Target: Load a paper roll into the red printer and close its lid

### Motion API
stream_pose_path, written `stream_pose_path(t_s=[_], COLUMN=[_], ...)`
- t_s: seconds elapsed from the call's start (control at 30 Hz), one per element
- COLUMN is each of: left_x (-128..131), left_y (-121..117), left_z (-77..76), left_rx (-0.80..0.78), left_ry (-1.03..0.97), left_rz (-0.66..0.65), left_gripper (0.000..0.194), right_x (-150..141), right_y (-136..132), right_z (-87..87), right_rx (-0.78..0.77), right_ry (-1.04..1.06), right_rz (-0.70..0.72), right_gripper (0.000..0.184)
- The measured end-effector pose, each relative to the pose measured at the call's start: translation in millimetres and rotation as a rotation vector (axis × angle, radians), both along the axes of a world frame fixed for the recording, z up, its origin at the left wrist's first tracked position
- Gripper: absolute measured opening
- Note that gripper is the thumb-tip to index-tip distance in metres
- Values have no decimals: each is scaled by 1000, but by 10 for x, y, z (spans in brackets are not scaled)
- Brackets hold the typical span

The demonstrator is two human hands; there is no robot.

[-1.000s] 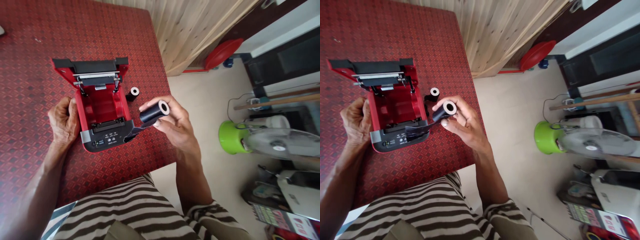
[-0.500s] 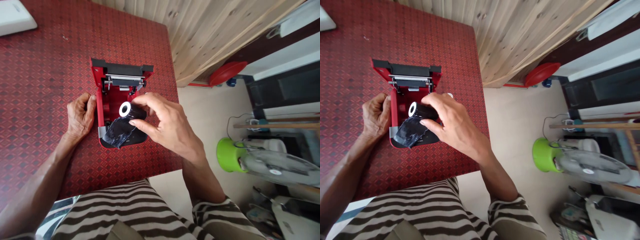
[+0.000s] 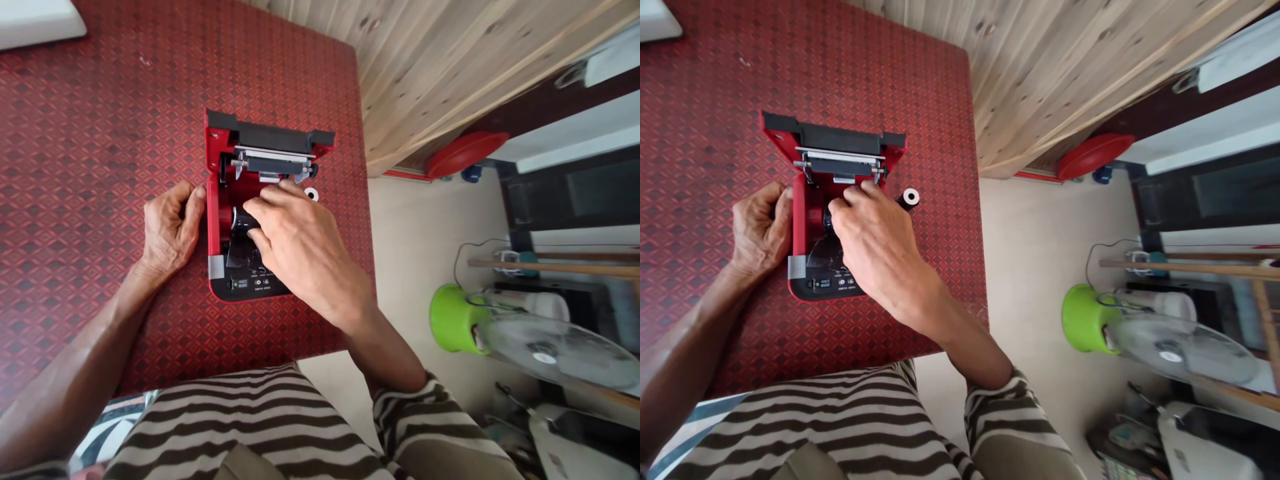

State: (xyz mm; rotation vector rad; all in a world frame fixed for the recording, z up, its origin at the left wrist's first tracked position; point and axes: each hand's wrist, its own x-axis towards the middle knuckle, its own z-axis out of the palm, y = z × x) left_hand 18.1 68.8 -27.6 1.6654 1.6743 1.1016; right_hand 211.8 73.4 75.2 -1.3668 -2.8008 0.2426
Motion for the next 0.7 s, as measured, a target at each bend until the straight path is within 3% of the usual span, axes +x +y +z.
stream_pose_path(t_s=[0.23, 0.4, 0.53, 0.7], left_x=[16, 21, 15, 16], left_y=[-2, 0, 2, -3], left_z=[35, 29, 29, 25], left_rx=[-3, 6, 10, 17], left_ry=[2, 7, 10, 11], left_rz=[10, 16, 5, 5], left_gripper=[47, 46, 45, 46], right_x=[-125, -130, 27, 382], right_y=[137, 129, 47, -173], right_z=[3, -32, 32, 231], right_rx=[-104, -82, -65, -230], right_ry=[-135, -103, 3, 293], right_rz=[-45, -13, 88, 162], right_gripper=[25, 28, 29, 33])
